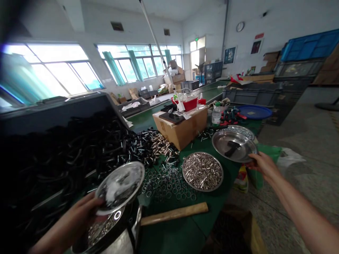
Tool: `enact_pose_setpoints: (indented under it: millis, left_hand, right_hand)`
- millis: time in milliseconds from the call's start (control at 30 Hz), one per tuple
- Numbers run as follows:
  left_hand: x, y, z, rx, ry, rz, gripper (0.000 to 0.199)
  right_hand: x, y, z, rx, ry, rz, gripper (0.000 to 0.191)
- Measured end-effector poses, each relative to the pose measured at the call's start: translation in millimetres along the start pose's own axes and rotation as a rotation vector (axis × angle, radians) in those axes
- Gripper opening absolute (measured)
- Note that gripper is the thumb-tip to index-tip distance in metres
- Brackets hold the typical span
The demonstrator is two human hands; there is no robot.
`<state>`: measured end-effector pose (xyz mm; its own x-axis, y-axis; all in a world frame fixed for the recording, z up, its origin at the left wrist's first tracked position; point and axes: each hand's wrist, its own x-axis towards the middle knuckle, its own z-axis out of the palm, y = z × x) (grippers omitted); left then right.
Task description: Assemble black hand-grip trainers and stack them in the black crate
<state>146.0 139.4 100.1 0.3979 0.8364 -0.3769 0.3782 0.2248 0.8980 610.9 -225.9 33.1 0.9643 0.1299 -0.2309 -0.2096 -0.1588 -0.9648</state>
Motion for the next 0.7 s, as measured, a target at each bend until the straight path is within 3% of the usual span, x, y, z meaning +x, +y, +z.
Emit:
enact_pose_setpoints:
  millis: [100,233,367,533,700]
  left_hand:
    - [21.3,40.6,95.7,-0.126,-0.247,0.005,0.025]
    - [59.0,84.6,222.4,-0.114,-0.484,0.050,0.030]
    - [93.7,98.0,315.3,-0.059,-0.578,0.012,0.031]
    - [126.4,91.7,388.2,0.060,-0.669,-0.038,0.029]
    - [149.8,78.5,420.4,0.162,-0.711,-0.075,0.035]
  right_hand:
    - [4.9,-2.4,-6.4,0.037,-0.012,0.006,0.009]
    - [14.4,-11.9,-14.0,0.064,0.002,0.002,0.011]
    - [27.4,-25.9,-12.8,0.071,0.017,-0.031,0.011]
    - [47.4,-36.4,10.3,0.064,-0.017,-0.060,0.016]
    - [67.4,-31.5,56.8,-0.035,-0.144,-0.069,0.021]
